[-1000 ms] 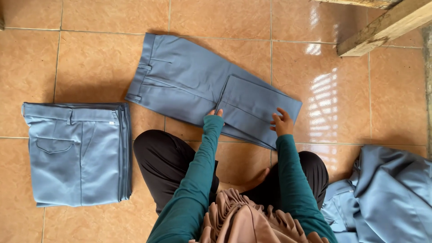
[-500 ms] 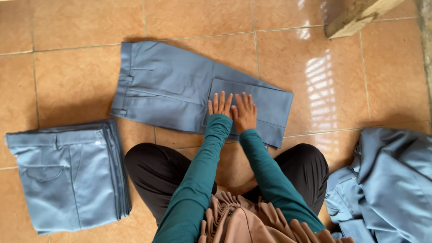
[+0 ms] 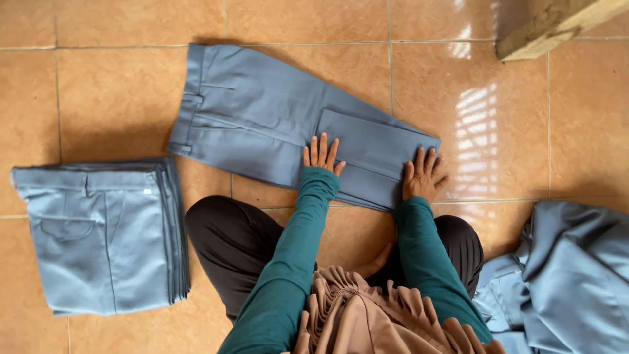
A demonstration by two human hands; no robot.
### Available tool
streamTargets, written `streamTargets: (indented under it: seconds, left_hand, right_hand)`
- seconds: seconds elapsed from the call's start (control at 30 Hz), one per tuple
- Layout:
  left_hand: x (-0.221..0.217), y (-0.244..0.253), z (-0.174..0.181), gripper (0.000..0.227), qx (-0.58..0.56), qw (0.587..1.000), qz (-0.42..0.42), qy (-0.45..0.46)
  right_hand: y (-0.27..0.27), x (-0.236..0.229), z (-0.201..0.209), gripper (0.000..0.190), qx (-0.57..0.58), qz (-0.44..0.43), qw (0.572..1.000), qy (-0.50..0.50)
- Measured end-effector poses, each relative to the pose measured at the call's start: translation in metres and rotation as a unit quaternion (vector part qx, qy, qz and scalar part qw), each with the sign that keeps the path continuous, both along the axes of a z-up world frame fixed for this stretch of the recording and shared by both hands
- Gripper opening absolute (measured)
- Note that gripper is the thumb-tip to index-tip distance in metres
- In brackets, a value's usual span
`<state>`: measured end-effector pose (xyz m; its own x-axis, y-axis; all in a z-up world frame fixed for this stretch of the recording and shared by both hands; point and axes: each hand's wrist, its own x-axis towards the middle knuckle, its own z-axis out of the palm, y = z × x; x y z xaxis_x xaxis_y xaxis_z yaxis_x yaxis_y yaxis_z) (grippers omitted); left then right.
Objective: Folding multiple pairs of trousers neatly on the floor.
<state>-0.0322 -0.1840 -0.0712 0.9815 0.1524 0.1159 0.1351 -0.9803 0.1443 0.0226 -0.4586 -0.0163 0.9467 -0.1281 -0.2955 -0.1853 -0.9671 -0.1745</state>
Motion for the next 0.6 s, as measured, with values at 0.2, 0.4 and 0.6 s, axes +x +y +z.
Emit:
streamTargets:
  seconds: [0.2,0.4,0.6]
  left_hand:
    - [-0.072,-0.008,-0.018,0.09,-0.02,0.993,0.082,0.083]
    - [-0.096,0.004,-0.023,0.103,-0.087,0.974,0.067,0.2]
    - [-0.101,0.016,0.015,0.128,-0.125,0.959,0.039,0.253]
  right_hand:
    - [-0.055,0.004,-0.079,0.065,0.044,-0.062,0.982,-0.171]
    - [-0.082,-0.048,-0.102,0.088,0.164,-0.201,0.965,-0.035]
    - [-0.039,-0.084,0.033,0.073,0.686,-0.462,0.557,0.08]
